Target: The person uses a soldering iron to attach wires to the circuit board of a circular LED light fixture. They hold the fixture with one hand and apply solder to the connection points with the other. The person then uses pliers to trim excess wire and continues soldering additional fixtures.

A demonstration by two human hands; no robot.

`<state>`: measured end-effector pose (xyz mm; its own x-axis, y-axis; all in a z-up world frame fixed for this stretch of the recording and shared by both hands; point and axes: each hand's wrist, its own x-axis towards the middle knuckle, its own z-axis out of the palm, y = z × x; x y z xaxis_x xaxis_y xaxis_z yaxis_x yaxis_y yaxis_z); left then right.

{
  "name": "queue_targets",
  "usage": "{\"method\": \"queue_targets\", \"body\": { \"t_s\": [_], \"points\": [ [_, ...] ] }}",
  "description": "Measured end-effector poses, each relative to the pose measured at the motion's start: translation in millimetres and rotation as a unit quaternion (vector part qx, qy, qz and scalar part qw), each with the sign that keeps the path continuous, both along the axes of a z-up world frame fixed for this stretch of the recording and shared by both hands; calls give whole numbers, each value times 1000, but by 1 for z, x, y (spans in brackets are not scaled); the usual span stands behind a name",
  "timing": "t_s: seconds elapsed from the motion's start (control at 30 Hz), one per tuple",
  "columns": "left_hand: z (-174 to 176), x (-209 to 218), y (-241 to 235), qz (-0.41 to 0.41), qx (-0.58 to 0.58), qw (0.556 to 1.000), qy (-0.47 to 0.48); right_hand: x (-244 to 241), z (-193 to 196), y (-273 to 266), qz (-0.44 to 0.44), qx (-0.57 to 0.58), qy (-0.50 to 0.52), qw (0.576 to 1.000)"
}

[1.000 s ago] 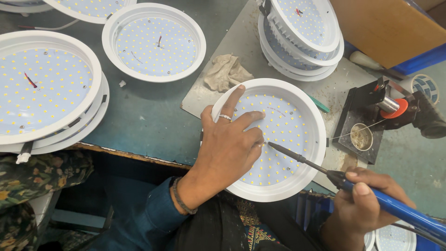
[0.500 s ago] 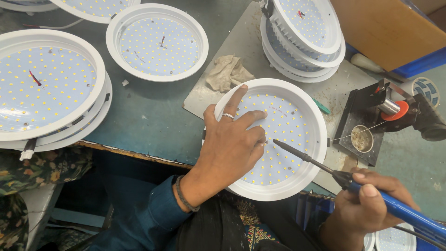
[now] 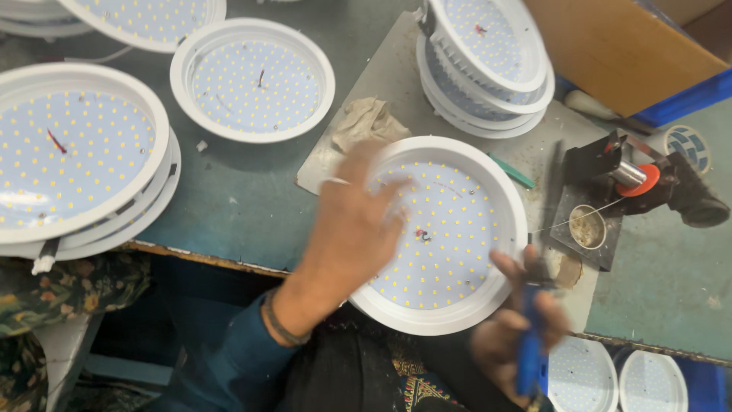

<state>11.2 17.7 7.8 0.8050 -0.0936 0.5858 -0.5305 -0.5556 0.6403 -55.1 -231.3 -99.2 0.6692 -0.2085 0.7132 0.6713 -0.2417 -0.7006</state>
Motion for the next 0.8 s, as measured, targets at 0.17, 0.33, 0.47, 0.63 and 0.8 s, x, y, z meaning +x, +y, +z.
{"method": "queue_targets", "body": {
  "t_s": [0.17, 0.33, 0.47, 0.63, 0.8],
  "points": [
    [13, 22, 18, 90, 144, 979, 113, 15, -11, 29, -51, -36, -78, 995],
    [24, 34, 23, 11, 125, 992, 19, 24, -14, 30, -83, -60, -70, 992],
    [41, 101, 32, 30, 38, 986, -162, 28, -20, 34, -56, -21, -76, 995],
    [33, 245, 2, -149, -323, 904, 237, 28, -15, 32, -11, 1, -62, 998],
    [-12, 314, -41, -187, -363, 874, 264, 21, -12, 31, 7, -6, -18, 1000]
  ]
}}
